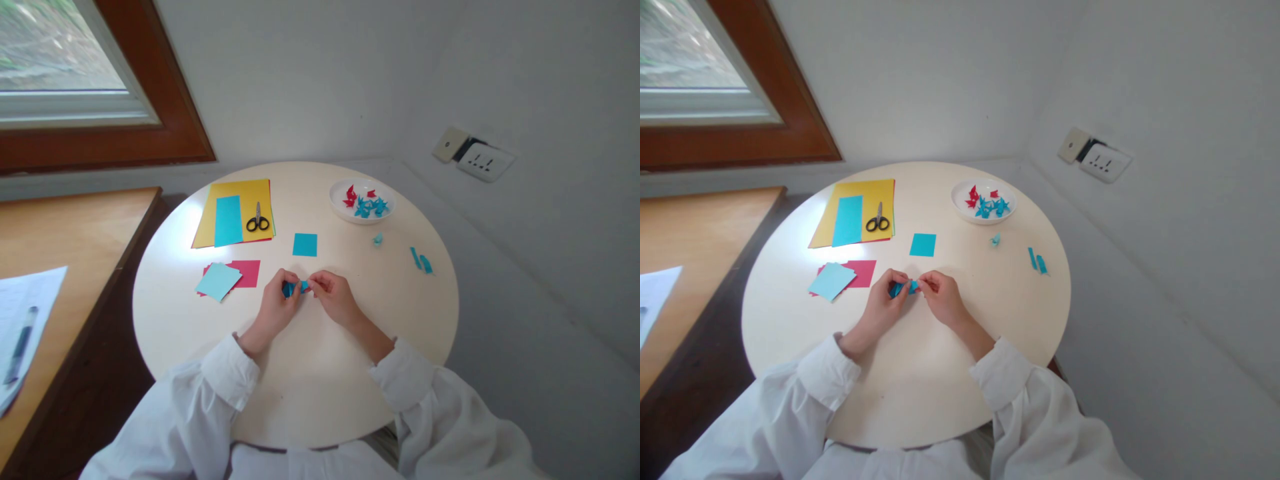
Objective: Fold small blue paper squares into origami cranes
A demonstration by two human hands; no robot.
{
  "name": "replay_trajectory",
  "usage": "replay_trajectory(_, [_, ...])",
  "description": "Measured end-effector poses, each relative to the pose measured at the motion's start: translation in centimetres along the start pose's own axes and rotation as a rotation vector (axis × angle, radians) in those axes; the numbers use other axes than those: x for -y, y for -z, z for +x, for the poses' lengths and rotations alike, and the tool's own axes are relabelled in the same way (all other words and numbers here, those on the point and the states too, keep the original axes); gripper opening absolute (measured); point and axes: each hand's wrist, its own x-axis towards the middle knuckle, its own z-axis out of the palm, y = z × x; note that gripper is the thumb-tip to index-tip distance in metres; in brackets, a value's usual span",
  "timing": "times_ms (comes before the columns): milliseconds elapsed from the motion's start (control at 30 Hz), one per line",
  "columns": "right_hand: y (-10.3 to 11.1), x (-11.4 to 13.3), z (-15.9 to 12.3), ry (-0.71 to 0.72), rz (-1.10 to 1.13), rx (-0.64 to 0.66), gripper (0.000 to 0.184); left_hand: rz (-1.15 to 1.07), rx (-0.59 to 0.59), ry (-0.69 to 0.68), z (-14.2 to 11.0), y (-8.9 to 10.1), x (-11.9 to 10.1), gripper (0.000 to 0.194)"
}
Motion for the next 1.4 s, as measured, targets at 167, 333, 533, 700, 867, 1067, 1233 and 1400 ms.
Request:
replay_trajectory(167, [0.18,-0.15,0.08,-0.012,0.012,0.022,0.015,-0.013,-0.008,-0.012,-0.05,0.01,0.08,0.01])
replay_trajectory(333, [0.03,0.04,0.01,-0.003,0.039,0.029,0.016,0.027,-0.008,-0.026,-0.22,0.13,0.25,0.009])
replay_trajectory(533, [0.02,0.04,-0.1,0.027,-0.027,0.011,0.012,0.012,0.023,-0.058,-0.35,-0.05,0.34,0.009])
replay_trajectory(700, [0.36,0.17,-0.11,0.04,-0.055,0.047,0.012,0.006,0.02,-0.065,-0.32,-0.04,0.45,0.01])
replay_trajectory(867, [0.51,0.08,-0.23,0.066,-0.103,0.034,0.013,0.002,0.023,-0.072,-0.39,-0.09,0.35,0.011])
replay_trajectory(1067, [0.46,-0.26,-0.12,0.09,-0.061,0.035,0.015,0.038,0.005,-0.082,-0.36,-0.04,0.33,0.009])
replay_trajectory(1233, [0.27,-0.37,-0.05,0.091,-0.053,0.066,0.015,0.056,0.017,-0.091,-0.36,0.03,0.32,0.007])
replay_trajectory(1400, [0.28,-0.23,-0.24,0.137,-0.203,-0.033,0.013,0.098,0.02,-0.119,-0.29,0.02,-0.03,0.009])
